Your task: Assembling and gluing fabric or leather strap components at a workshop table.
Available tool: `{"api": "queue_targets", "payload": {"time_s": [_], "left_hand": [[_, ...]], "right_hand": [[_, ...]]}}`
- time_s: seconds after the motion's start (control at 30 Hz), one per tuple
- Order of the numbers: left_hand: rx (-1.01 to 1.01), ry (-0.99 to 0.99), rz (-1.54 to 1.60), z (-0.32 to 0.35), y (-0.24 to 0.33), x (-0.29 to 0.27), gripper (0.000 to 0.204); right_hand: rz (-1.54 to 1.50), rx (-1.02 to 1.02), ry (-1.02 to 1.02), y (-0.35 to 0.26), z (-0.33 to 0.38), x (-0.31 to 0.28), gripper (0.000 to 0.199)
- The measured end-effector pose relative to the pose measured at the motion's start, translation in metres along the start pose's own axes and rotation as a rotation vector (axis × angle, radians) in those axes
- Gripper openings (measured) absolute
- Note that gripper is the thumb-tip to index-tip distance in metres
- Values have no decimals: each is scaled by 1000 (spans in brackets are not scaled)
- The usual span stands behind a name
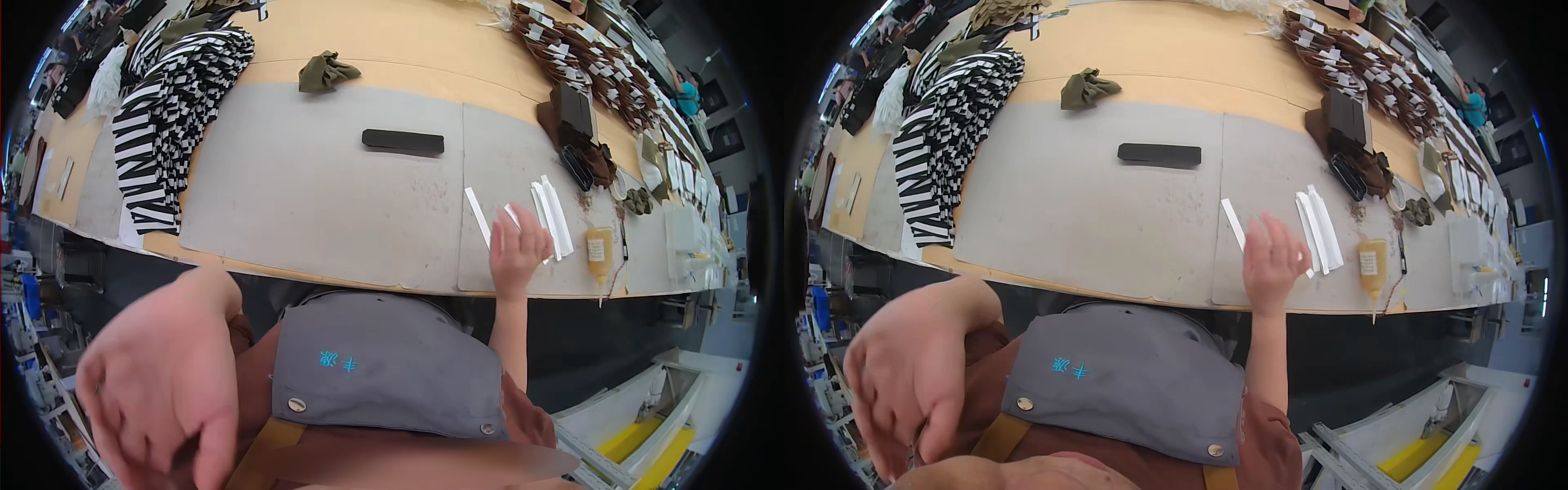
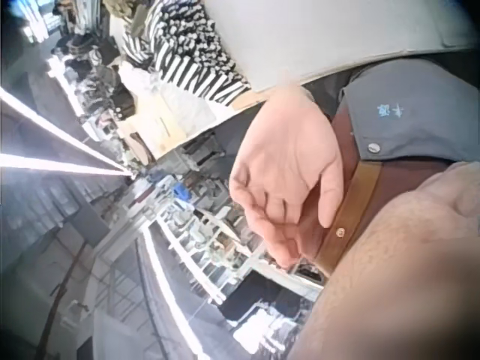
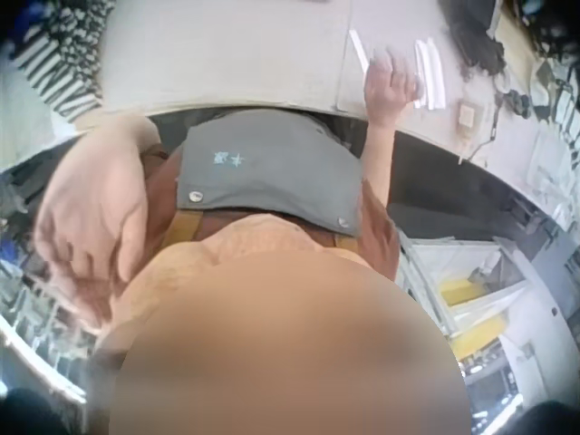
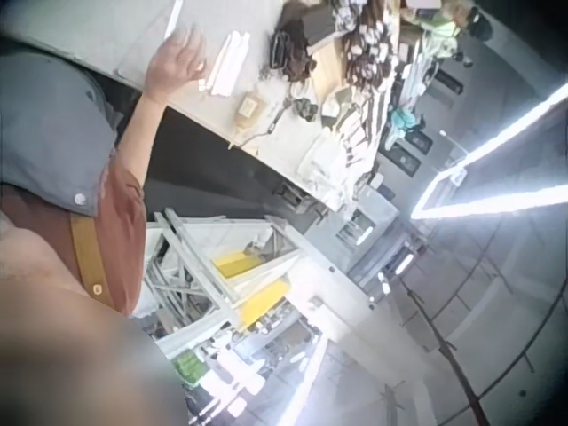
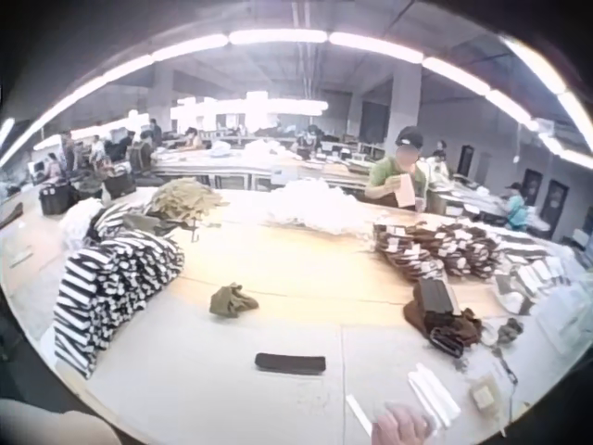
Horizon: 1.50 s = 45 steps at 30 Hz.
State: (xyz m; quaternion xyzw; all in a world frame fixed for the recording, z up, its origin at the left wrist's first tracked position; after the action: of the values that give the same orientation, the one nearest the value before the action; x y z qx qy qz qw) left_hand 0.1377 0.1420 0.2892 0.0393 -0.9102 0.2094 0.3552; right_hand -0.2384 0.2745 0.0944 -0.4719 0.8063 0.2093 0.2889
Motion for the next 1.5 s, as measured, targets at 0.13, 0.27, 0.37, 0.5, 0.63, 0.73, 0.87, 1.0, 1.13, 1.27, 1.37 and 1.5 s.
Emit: {"api": "queue_targets", "payload": {"time_s": [0.13, 0.27, 0.37, 0.5, 0.63, 0.73, 0.87, 1.0, 1.13, 1.27, 1.37, 1.5], "left_hand": [[-548, -497, 241, 111, -56, 1, 34], [-1138, -1498, 153, 273, -47, 31, 40], [-1231, -1596, 229, 336, -36, 20, 39], [-1244, -1712, 207, 385, -29, 18, 38], [-1374, -1692, 238, 408, -34, 13, 36], [-1370, -1665, 242, 413, -39, 4, 34], [-1428, -1574, 201, 414, -43, 2, 33], [-1450, -1559, 184, 405, -43, -1, 30], [-1479, -1575, 188, 410, -37, -3, 28], [-1514, -1576, 204, 407, -40, -1, 30], [-1486, -1612, 214, 408, -42, 1, 29], [-1500, -1607, 265, 411, -42, 5, 29]], "right_hand": [[-277, 49, -135, -23, -12, 20, 14], [-326, 47, -293, -31, -45, 60, 19], [-369, -49, -278, -50, -86, 95, 26], [-419, -120, -384, -52, -97, 154, 36], [-392, -198, -505, -55, -97, 177, 40], [-445, -229, -405, -72, -111, 139, 36], [-1360, 92, -512, -97, -145, 59, 31], [-2193, -64, -668, -131, -164, -58, 37], [-2296, -245, -654, -143, -159, -79, 37], [-1760, 26, -427, -114, -164, -32, 15], [-989, 126, -375, -90, -163, 53, 26], [-504, -75, -348, -75, -128, 146, 24]]}}
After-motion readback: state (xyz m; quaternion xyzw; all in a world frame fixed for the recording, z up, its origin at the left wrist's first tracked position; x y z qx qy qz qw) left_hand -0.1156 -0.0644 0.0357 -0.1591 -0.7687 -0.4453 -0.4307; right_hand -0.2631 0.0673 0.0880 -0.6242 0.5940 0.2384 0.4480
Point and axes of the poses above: each hand's wrist, its own z-axis away from the middle knuckle, its own x-axis out of the palm, y = z × x, the point moved 10 cm from there along -z, towards the middle knuckle, and after that the axes turned 2 degrees about -z, right-handed, at the moved point
